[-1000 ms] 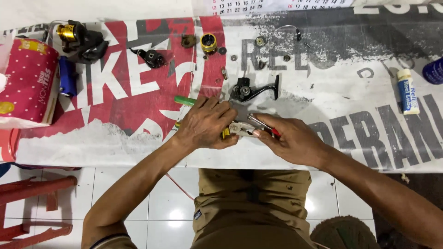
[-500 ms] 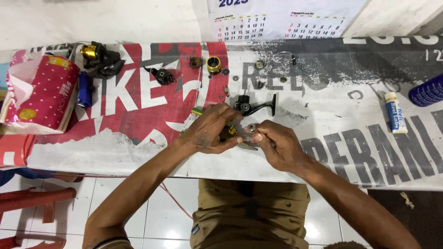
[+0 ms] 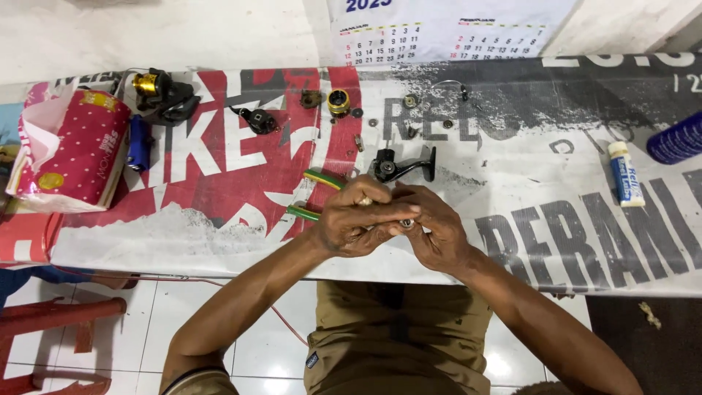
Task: Assembling and lubricating the internal components of a fishing reel body using tools
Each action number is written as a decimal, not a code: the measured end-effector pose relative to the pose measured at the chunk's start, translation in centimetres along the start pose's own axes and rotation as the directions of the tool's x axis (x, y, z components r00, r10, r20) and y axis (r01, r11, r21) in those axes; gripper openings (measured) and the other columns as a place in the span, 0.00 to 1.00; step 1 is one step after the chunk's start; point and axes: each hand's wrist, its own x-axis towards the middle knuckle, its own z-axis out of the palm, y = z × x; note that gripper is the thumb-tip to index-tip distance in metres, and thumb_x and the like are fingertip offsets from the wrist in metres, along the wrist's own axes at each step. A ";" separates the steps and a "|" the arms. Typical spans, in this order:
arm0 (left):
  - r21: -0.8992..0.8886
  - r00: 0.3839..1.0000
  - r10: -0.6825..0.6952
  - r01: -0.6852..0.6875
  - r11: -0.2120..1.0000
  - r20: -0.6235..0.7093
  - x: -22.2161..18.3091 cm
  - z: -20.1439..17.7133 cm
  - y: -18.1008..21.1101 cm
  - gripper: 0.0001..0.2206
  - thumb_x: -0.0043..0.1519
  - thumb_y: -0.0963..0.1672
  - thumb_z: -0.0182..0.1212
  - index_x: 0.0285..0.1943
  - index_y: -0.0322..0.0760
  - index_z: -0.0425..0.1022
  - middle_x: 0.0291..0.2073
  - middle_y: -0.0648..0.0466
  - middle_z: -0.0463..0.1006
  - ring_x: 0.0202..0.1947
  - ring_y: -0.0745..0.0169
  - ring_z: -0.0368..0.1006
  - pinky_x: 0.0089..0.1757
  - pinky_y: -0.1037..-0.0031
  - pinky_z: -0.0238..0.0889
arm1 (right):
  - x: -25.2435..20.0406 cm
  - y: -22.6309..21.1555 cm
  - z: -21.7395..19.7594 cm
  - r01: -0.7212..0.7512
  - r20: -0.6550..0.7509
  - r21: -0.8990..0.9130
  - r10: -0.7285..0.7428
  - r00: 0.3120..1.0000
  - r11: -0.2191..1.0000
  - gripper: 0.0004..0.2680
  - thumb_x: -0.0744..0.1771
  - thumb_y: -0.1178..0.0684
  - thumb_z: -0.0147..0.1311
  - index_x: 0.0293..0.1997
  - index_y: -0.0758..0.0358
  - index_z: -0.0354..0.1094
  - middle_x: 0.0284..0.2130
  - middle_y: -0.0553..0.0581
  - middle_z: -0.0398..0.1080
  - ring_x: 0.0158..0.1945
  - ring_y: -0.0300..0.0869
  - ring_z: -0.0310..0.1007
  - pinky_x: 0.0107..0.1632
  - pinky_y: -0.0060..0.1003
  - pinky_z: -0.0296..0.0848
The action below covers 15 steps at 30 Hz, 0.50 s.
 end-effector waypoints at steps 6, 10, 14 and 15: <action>0.000 0.995 0.077 -0.078 0.997 -0.061 1.2 0.7 1.4 0.08 0.61 0.40 0.69 0.48 0.30 0.85 0.37 0.52 0.68 0.30 0.62 0.69 0.36 0.71 0.71 | -0.9 0.4 -0.2 0.047 0.005 0.018 -0.047 0.999 0.999 0.08 0.70 0.61 0.48 0.45 0.78 0.74 0.37 0.70 0.76 0.40 0.59 0.78 0.44 0.50 0.78; 0.015 0.995 0.087 -0.086 0.996 -0.046 0.7 0.5 2.0 0.09 0.60 0.39 0.71 0.48 0.30 0.84 0.35 0.50 0.70 0.27 0.62 0.68 0.33 0.72 0.70 | -1.0 0.4 0.4 0.100 -0.007 0.085 -0.100 0.995 0.991 0.09 0.71 0.60 0.47 0.46 0.79 0.74 0.39 0.71 0.77 0.41 0.59 0.79 0.45 0.54 0.78; 0.003 0.994 0.089 -0.089 0.996 -0.060 0.9 0.4 2.6 0.08 0.60 0.39 0.71 0.46 0.30 0.84 0.34 0.50 0.69 0.25 0.65 0.65 0.30 0.72 0.68 | -1.3 0.6 0.7 0.110 -0.007 0.045 -0.110 0.994 0.993 0.08 0.67 0.62 0.58 0.47 0.80 0.75 0.39 0.74 0.77 0.44 0.64 0.80 0.48 0.60 0.78; 0.005 0.994 0.090 -0.089 0.996 -0.062 0.8 0.5 2.6 0.08 0.60 0.39 0.71 0.46 0.30 0.84 0.34 0.50 0.69 0.25 0.65 0.65 0.30 0.72 0.68 | -1.2 0.5 0.7 0.110 -0.005 0.047 -0.110 0.994 0.993 0.08 0.67 0.62 0.58 0.47 0.80 0.75 0.39 0.74 0.77 0.44 0.64 0.80 0.48 0.60 0.78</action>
